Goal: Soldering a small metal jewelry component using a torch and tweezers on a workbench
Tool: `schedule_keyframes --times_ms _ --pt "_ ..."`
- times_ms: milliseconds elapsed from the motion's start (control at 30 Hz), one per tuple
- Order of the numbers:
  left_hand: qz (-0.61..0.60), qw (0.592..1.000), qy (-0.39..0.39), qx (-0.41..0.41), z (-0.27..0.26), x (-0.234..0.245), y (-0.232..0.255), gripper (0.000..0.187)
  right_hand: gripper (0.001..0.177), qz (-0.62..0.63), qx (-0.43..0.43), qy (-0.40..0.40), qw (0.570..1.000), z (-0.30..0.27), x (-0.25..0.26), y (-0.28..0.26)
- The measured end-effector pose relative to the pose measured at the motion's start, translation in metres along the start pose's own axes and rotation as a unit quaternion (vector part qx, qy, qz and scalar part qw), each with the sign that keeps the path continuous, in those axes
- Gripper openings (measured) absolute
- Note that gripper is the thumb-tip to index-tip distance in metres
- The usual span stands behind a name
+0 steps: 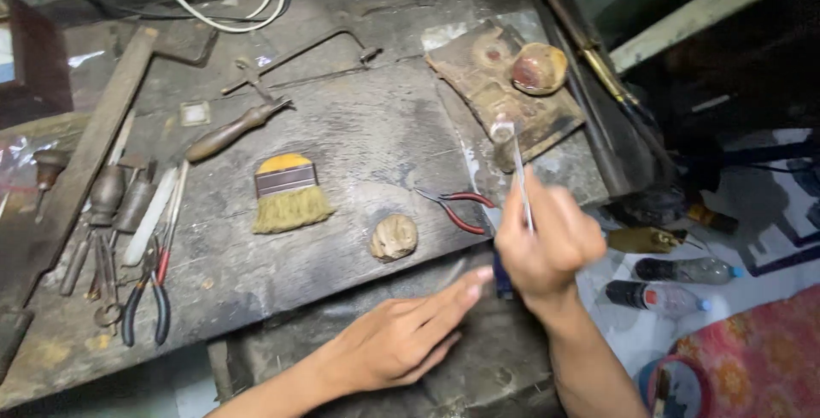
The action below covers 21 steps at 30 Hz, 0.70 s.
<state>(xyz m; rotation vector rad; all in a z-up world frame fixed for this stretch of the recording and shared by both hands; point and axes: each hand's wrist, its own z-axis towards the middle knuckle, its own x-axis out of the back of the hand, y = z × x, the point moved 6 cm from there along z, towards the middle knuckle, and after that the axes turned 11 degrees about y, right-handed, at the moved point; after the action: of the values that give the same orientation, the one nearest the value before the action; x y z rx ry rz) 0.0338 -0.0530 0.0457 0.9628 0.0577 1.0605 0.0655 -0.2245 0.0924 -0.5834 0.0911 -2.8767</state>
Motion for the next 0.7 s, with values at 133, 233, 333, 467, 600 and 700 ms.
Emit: schedule_keyframes --times_ms 133,233,333,467,600,700 --pt "0.068 0.994 -0.072 -0.056 0.004 -0.007 0.008 0.055 0.013 -0.026 -0.044 0.001 0.999 -0.026 -0.028 0.052" --pt "0.060 0.993 -0.091 -0.053 0.000 -0.016 0.006 0.053 0.009 -0.011 -0.042 -0.004 0.999 -0.044 -0.037 0.066" --pt "0.083 0.989 -0.112 -0.056 -0.003 -0.023 0.001 0.054 0.014 0.009 -0.037 -0.001 0.999 -0.054 -0.041 0.068" --pt "0.089 0.988 -0.118 -0.051 -0.003 -0.024 -0.001 0.056 0.012 0.001 -0.031 0.006 0.999 -0.053 -0.040 0.067" --pt "0.112 0.984 -0.117 -0.071 -0.003 -0.025 0.000 0.057 0.010 0.005 -0.025 0.006 1.000 -0.052 -0.039 0.067" --pt "0.149 0.977 -0.131 -0.075 -0.005 -0.028 -0.002 0.058 0.011 0.003 -0.025 0.003 1.000 -0.057 -0.039 0.071"
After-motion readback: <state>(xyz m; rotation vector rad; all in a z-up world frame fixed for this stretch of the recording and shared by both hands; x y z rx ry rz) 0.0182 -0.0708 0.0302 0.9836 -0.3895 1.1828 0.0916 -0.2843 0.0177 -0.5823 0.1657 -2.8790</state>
